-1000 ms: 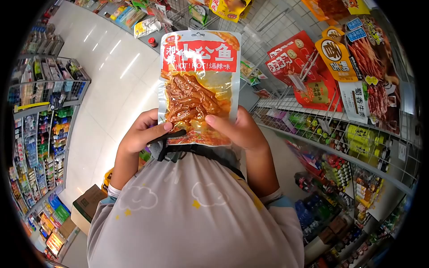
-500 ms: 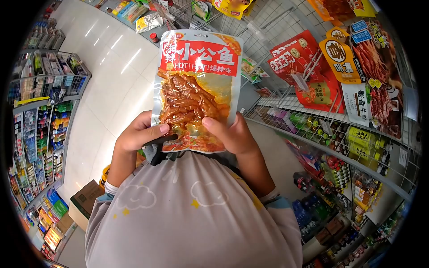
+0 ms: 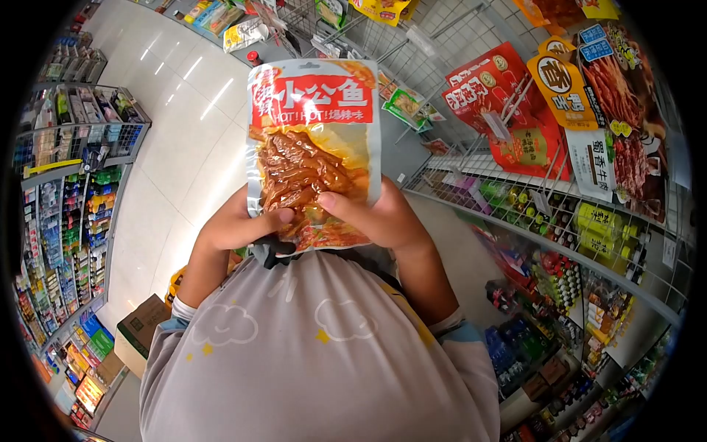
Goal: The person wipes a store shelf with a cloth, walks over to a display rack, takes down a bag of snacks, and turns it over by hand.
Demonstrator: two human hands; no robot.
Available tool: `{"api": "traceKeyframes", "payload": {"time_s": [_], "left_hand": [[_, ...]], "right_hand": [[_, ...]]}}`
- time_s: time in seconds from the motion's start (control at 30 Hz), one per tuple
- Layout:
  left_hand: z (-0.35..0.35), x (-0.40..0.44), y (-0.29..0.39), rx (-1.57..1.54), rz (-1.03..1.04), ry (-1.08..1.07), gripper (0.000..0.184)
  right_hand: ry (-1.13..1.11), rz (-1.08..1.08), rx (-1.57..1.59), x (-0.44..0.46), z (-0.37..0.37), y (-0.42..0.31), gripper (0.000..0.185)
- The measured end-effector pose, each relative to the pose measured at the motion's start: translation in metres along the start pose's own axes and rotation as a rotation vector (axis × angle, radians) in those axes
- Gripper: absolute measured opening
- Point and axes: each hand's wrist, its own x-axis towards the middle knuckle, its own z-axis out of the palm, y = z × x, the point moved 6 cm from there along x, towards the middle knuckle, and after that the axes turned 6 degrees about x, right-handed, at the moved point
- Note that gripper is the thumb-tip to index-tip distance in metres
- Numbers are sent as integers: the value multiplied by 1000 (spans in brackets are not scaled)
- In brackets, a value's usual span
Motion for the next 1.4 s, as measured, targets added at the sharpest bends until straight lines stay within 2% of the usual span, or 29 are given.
{"api": "traceKeyframes", "payload": {"time_s": [0.17,0.27,0.37,0.47,0.57,0.63,0.7,0.77,0.8,0.9,0.97,1.07,1.17,1.27,1.33,1.4], "left_hand": [[6,2,4,-95,-64,19,49],[8,0,2,-114,-52,9,49],[10,-2,2,-136,-24,20,49],[12,-5,1,-154,-106,5,51],[10,-5,2,-97,-15,-28,53],[8,-10,6,7,147,-145,56],[-1,-12,2,-19,107,-184,56],[-10,-11,0,-102,60,-112,53],[-11,-10,3,-81,94,-79,45],[-8,-6,11,-2,72,-5,37],[-5,-6,11,-54,49,-36,34],[-1,-8,16,-59,97,-74,35],[5,-11,15,-63,124,-74,33],[7,-11,15,-62,136,-72,31],[5,-12,15,-48,141,-64,30],[2,-12,14,102,192,-79,30]], "right_hand": [[24,-127,-50,1,6,-2,41],[93,-13,-21,-6,-2,-4,37],[112,-98,-19,-8,1,-9,35],[111,-121,-37,-9,2,-11,34],[120,-151,-104,-12,-1,-9,34],[154,-151,-87,-16,-5,-7,33],[187,-148,-69,-19,-11,-5,33],[179,-145,-90,-19,-15,-4,34],[173,-143,-91,-19,-14,-5,34],[106,-86,-85,-18,-10,-6,36],[1,-71,35,-18,-8,-8,37],[-45,-60,55,-14,-5,-19,36],[-157,-106,-51,-11,-12,-16,36],[-93,-188,-159,-10,-8,-19,34],[-73,-169,-155,-10,-5,-19,34],[-53,-149,-150,-10,0,-19,33]]}}
